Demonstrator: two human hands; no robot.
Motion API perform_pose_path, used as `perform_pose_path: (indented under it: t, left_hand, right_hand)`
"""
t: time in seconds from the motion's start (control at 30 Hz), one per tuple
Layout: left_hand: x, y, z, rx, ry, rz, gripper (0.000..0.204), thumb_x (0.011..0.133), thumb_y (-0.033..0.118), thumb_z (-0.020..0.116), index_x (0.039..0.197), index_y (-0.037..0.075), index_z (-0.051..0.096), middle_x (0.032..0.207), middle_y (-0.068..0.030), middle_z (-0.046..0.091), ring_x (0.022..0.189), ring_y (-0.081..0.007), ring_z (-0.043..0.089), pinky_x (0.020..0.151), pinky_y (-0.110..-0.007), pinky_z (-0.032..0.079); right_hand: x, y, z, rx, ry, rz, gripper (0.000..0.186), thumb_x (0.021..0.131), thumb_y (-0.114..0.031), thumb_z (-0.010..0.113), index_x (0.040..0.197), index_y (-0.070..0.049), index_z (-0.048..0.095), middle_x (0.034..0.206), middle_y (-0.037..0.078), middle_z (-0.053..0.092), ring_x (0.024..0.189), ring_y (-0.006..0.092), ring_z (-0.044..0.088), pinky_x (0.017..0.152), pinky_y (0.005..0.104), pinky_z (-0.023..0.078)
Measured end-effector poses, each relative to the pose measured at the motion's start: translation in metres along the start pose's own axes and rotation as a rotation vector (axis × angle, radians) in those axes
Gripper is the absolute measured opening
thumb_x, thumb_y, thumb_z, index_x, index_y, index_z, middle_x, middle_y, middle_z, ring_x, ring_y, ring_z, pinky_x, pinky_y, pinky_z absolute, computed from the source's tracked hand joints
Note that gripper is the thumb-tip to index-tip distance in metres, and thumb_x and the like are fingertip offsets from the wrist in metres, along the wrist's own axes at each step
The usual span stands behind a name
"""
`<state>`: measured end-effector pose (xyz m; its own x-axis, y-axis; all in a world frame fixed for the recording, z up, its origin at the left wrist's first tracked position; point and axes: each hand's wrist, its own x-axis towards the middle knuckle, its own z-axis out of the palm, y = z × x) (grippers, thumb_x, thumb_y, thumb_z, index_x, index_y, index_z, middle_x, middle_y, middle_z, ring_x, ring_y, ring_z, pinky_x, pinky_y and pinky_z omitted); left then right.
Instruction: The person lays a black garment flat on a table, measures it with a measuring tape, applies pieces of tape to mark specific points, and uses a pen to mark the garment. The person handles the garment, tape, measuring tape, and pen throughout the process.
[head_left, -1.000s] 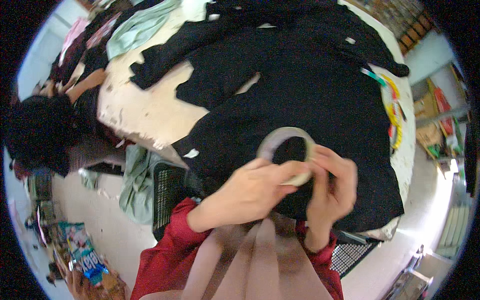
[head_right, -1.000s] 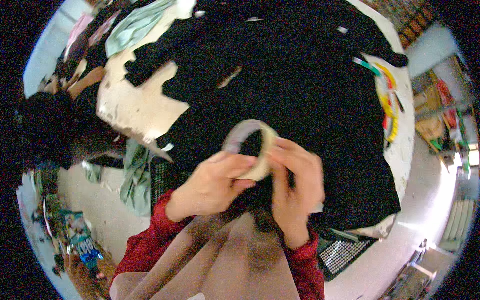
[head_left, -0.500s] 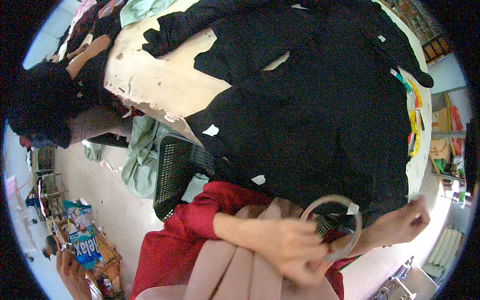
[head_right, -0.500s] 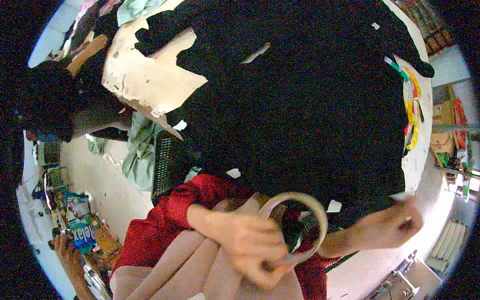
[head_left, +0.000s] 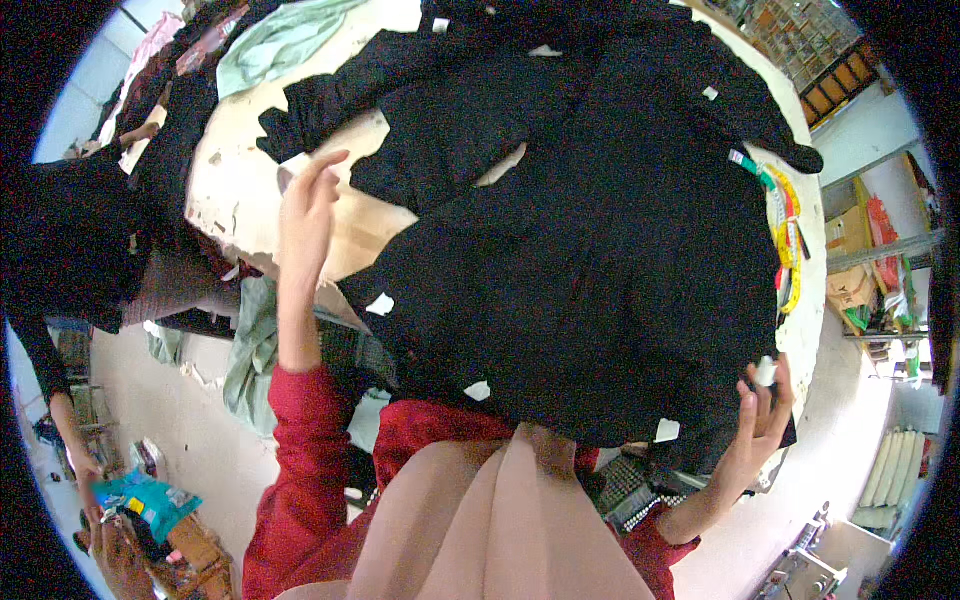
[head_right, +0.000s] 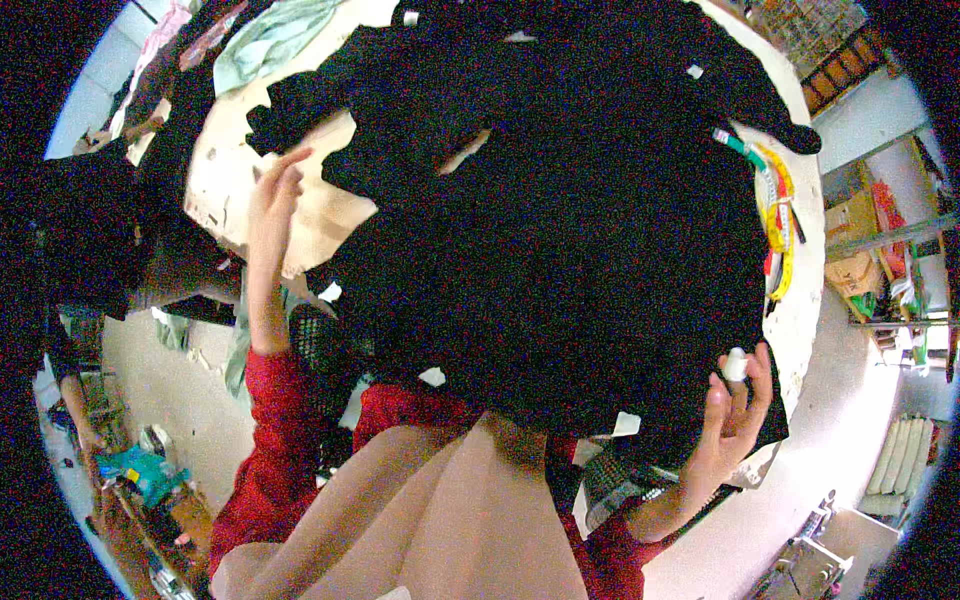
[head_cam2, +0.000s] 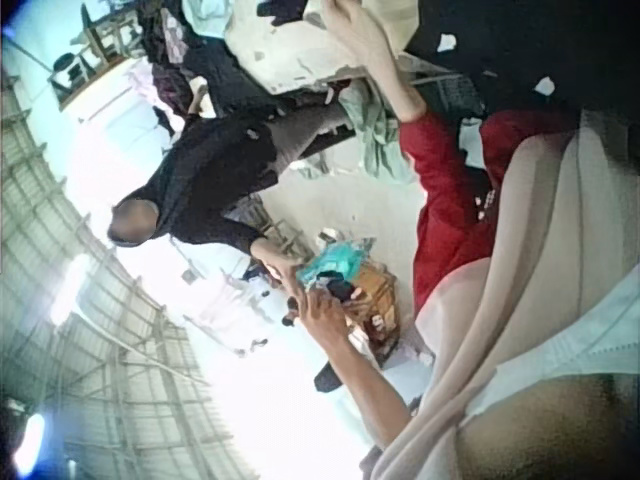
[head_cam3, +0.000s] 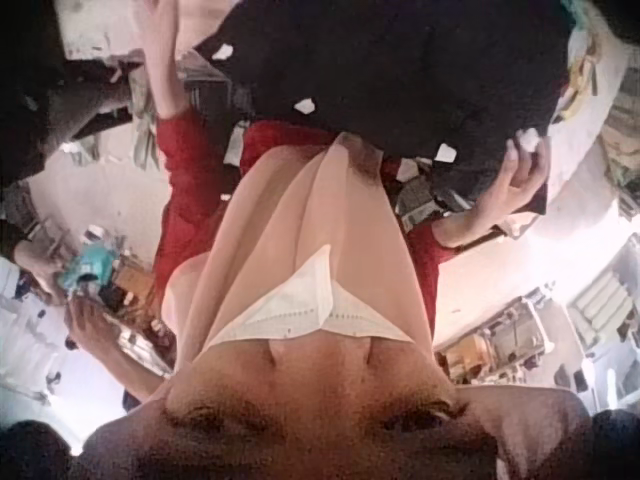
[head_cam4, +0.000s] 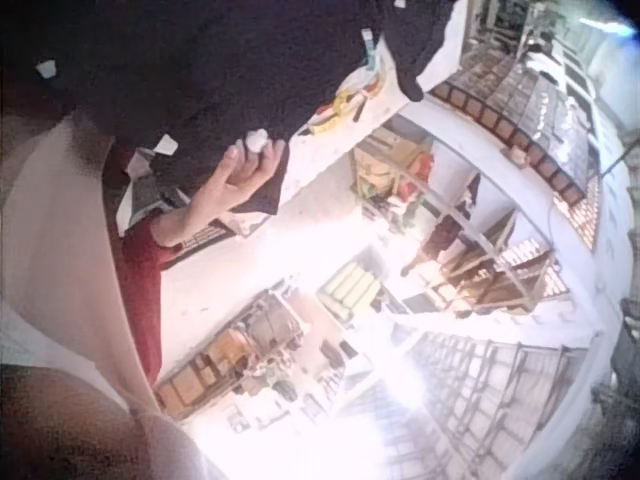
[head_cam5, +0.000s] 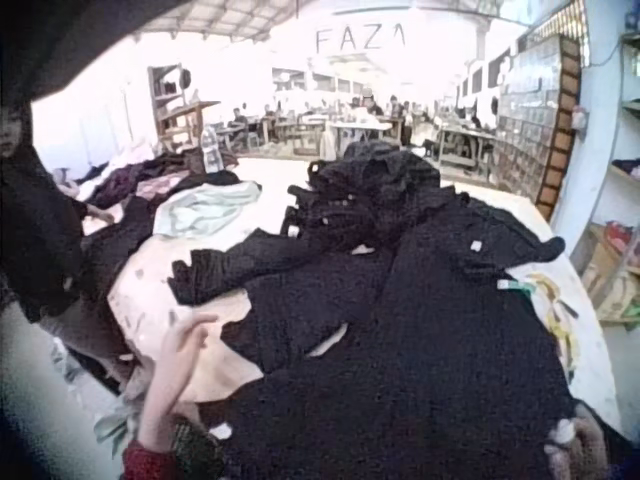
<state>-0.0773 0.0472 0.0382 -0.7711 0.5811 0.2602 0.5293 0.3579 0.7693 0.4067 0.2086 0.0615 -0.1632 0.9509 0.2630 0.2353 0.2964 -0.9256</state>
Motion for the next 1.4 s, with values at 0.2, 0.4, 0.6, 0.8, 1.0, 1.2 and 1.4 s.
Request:
perform_pose_path:
  t: [0.2, 0.4, 0.6, 0.8, 1.0, 1.2, 1.4]
  left_hand:
    - [0.09, 0.005, 0.099, 0.74, -0.112, 0.004, 0.116, 0.06, 0.08, 0.068, 0.117, -0.02, 0.054, 0.13, -0.0328, 0.05, 0.122, -0.044, 0.051, 0.105, -0.053, 0.034]
    - [0.129, -0.016, 0.089, 0.024, -0.208, -0.043, 0.063, 0.074, 0.04, 0.076, 0.108, -0.01, 0.061, 0.095, -0.0235, 0.069, 0.093, -0.0341, 0.067, 0.087, -0.042, 0.05]
    - [0.103, 0.13, 0.008, -0.818, -0.371, -0.408, 0.031, 0.082, 0.02, 0.071, 0.104, 0.0, 0.063, 0.087, -0.0089, 0.069, 0.072, -0.0196, 0.067, 0.069, -0.031, 0.057]
    - [0.018, 0.239, -0.005, -0.837, -0.446, -0.26, 0.033, 0.081, 0.017, 0.072, 0.11, 0.002, 0.064, 0.1, -0.0101, 0.069, 0.086, -0.0202, 0.067, 0.078, -0.031, 0.054]
    - [-0.042, 0.227, 0.043, -0.88, -0.676, 0.01, 0.049, 0.097, 0.031, 0.057, 0.135, 0.001, 0.05, 0.122, -0.0071, 0.061, 0.111, -0.0193, 0.057, 0.097, -0.031, 0.044]
    - [-0.008, 0.192, 0.06, -0.498, -0.555, 0.247, 0.023, 0.099, 0.022, 0.05, 0.111, 0.007, 0.061, 0.104, 0.0018, 0.057, 0.087, -0.0054, 0.049, 0.071, -0.02, 0.041]
    - [0.0, 0.108, 0.027, -0.413, -0.246, 0.097, 0.027, 0.097, 0.022, 0.054, 0.115, 0.002, 0.054, 0.115, -0.0035, 0.051, 0.098, -0.0104, 0.046, 0.085, -0.025, 0.033]
  right_hand:
    - [-0.009, 0.002, 0.016, 0.05, -0.014, 0.032, 0.035, 0.092, -0.001, 0.057, 0.127, -0.003, 0.052, 0.148, 0.014, 0.036, 0.114, 0.0197, 0.056, 0.096, 0.0305, 0.046]
    - [-0.004, -0.012, 0.023, 0.053, -0.101, 0.061, 0.042, 0.087, 0.001, 0.062, 0.128, -0.003, 0.052, 0.145, 0.012, 0.04, 0.113, 0.0193, 0.057, 0.092, 0.0285, 0.047]
    - [0.012, -0.063, 0.031, -0.181, -0.355, -0.192, 0.071, 0.076, -0.006, 0.078, 0.138, -0.002, 0.043, 0.14, 0.016, 0.047, 0.124, 0.0284, 0.052, 0.102, 0.038, 0.044]
    - [0.029, -0.106, 0.08, -0.28, -0.339, -0.724, 0.074, 0.076, -0.018, 0.077, 0.138, -0.013, 0.037, 0.152, 0.019, 0.035, 0.14, 0.0385, 0.034, 0.112, 0.0561, 0.026]
    - [0.041, -0.065, 0.045, -0.314, 0.219, -0.948, 0.08, 0.087, -0.014, 0.066, 0.152, -0.007, 0.021, 0.117, 0.02, 0.066, 0.107, 0.033, 0.062, 0.104, 0.0421, 0.041]
    - [0.021, -0.04, -0.093, -0.081, 0.757, -0.356, 0.1, 0.061, 0.019, 0.047, 0.154, -0.002, 0.017, 0.157, 0.018, 0.023, 0.147, 0.0266, 0.017, 0.12, 0.0379, 0.007]
    - [-0.058, -0.032, -0.189, -0.233, 1.022, -0.163, 0.095, 0.072, 0.017, 0.057, 0.155, -0.012, 0.022, 0.158, 0.014, 0.024, 0.139, 0.0268, 0.033, 0.115, 0.0406, 0.028]
